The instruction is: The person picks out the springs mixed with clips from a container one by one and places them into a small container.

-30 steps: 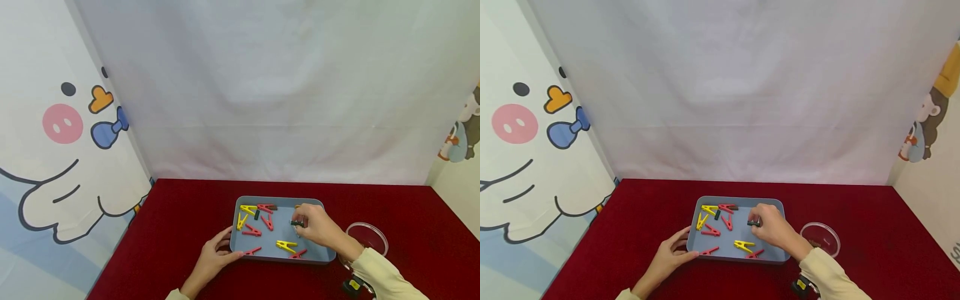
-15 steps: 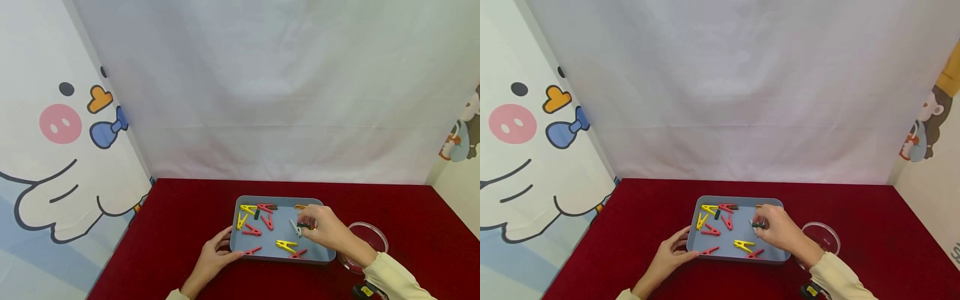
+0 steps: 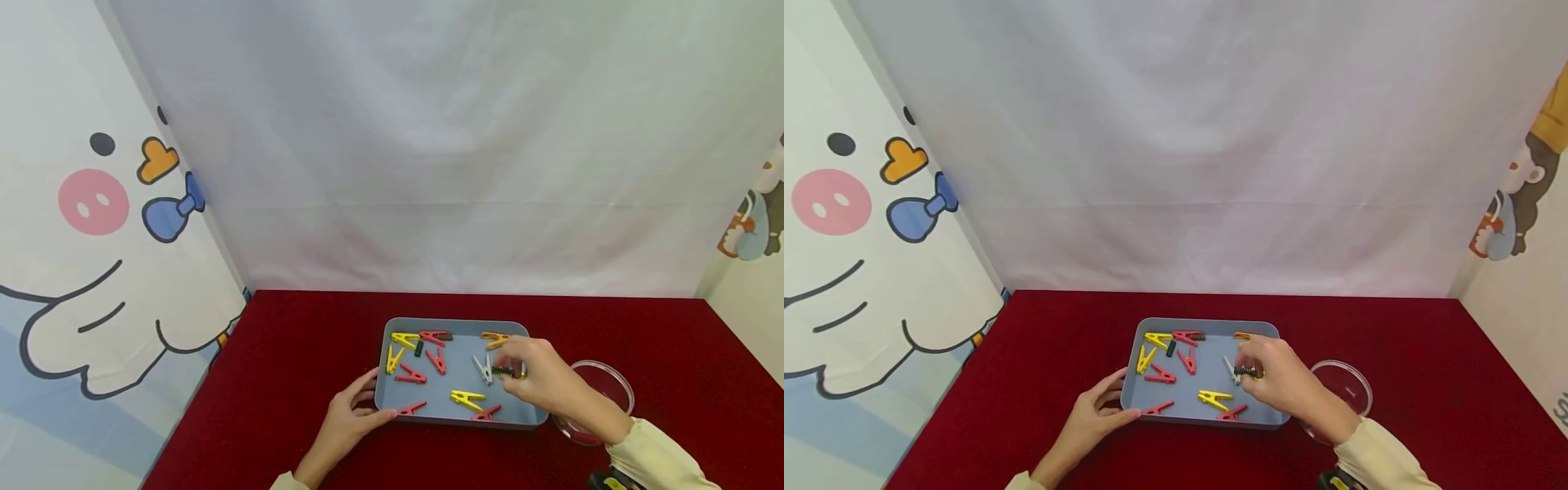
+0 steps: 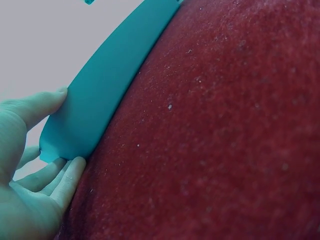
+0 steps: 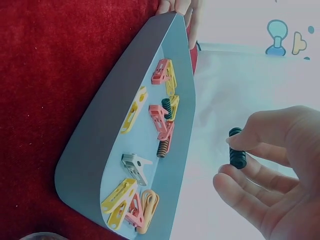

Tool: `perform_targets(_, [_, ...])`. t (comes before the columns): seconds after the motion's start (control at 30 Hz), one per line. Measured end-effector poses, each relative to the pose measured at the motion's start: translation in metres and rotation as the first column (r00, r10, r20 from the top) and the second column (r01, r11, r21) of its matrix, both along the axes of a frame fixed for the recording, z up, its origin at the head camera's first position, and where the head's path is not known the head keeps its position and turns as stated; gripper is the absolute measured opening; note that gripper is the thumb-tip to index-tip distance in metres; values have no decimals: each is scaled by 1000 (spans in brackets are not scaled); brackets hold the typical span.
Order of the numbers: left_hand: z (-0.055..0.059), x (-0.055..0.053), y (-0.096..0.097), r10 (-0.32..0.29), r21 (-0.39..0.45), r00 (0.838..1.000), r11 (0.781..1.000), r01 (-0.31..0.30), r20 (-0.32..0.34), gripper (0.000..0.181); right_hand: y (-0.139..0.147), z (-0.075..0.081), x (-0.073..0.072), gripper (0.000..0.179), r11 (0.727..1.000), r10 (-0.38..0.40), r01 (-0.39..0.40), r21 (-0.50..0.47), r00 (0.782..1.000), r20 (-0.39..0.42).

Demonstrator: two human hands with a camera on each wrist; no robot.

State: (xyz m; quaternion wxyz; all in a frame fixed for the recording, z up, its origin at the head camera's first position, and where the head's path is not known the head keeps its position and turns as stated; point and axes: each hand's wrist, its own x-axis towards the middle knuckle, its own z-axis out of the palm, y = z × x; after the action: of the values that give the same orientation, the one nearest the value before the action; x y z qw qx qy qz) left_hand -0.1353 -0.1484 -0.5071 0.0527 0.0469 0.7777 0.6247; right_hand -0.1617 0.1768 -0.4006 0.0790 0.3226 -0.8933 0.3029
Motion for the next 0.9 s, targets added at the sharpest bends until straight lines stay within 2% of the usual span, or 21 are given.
perform_targets(0.2, [-1,-4,1,-7,-3,1000,1000,7,-3,75,4,1,4,23,1000,-12,12,8,1000,-3])
perform_targets(0.43, [1,-2,2,-12,-4,1000,1000,11,-15,74,11,4,10,23,1000,-12,12,6,1000,-24])
perform_targets(0.63, [-1,0,1,-11,-2,1000,1000,11,-16,75,18,8,16,25,1000,-22,22,-4,999,-38])
perform_targets(0.73, [10,5,2,-13,-3,1000,1000,13,-20,74,22,9,18,24,1000,-31,31,1,999,-31])
perform_targets(0.8, [11,5,2,-10,0,1000,1000,10,-15,74,25,10,20,24,999,-39,39,3,999,-32])
perform_targets(0.87, [11,5,2,-8,-5,1000,1000,8,-16,74,28,10,21,25,999,-49,49,3,998,-44])
perform_targets(0.9, [6,3,2,-5,-5,1000,1000,5,-18,75,30,10,22,26,999,-54,54,-1,997,-54])
